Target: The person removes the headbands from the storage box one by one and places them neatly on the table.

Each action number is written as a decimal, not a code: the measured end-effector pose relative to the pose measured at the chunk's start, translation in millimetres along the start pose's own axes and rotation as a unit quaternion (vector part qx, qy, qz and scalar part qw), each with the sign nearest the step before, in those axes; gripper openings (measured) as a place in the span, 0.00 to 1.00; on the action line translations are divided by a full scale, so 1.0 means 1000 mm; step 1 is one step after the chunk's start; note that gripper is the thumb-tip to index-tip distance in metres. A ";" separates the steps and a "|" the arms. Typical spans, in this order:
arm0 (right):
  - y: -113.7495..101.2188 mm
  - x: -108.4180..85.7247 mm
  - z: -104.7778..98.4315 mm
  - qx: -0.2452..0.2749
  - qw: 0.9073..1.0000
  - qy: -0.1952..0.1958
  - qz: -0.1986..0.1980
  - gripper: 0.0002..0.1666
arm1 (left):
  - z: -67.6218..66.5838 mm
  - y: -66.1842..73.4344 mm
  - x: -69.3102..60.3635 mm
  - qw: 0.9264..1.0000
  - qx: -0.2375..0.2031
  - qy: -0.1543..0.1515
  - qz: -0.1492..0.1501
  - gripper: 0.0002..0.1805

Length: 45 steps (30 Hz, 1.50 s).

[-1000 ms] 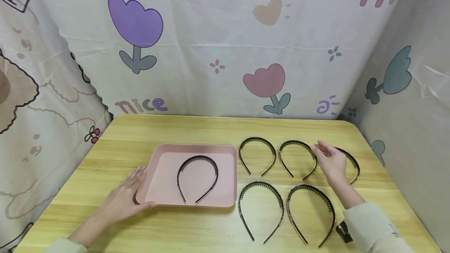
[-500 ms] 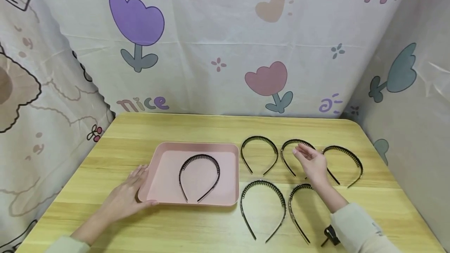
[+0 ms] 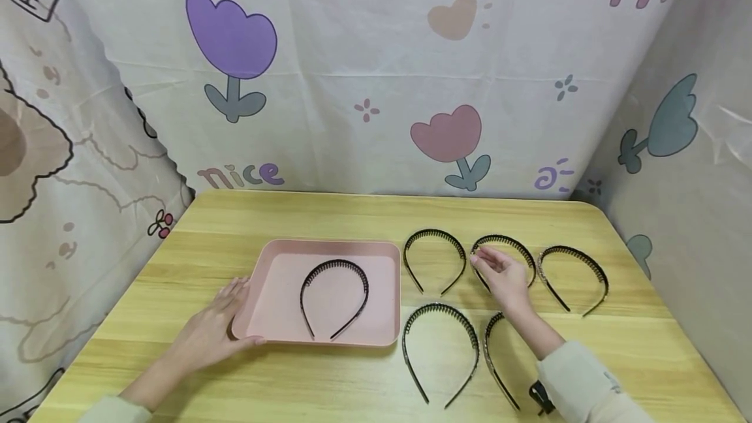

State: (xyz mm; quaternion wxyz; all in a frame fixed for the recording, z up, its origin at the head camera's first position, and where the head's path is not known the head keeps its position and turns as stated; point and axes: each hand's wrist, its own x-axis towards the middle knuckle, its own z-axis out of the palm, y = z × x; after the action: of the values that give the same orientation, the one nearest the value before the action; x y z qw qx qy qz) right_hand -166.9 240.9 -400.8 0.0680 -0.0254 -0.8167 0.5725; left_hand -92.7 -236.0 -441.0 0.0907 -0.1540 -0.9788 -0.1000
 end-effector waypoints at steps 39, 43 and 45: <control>-0.035 -0.009 0.121 0.059 0.996 -0.074 0.001 0.21 | 0.000 0.001 -0.001 1.000 0.011 0.006 0.011 0.56; -0.036 -0.009 0.134 0.058 0.995 -0.076 -0.006 0.19 | -0.001 0.001 0.000 1.000 0.014 0.003 0.012 0.56; -0.037 -0.009 0.140 0.056 0.995 -0.080 -0.013 0.18 | -0.001 0.001 0.000 1.000 0.014 0.001 0.011 0.56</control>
State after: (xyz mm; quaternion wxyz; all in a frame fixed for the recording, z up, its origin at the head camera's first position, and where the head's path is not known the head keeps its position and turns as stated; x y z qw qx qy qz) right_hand -176.3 96.8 -414.2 0.0111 0.0348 -0.7865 0.6165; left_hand -92.1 -235.7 -439.5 0.0950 -0.1634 -0.9783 -0.0852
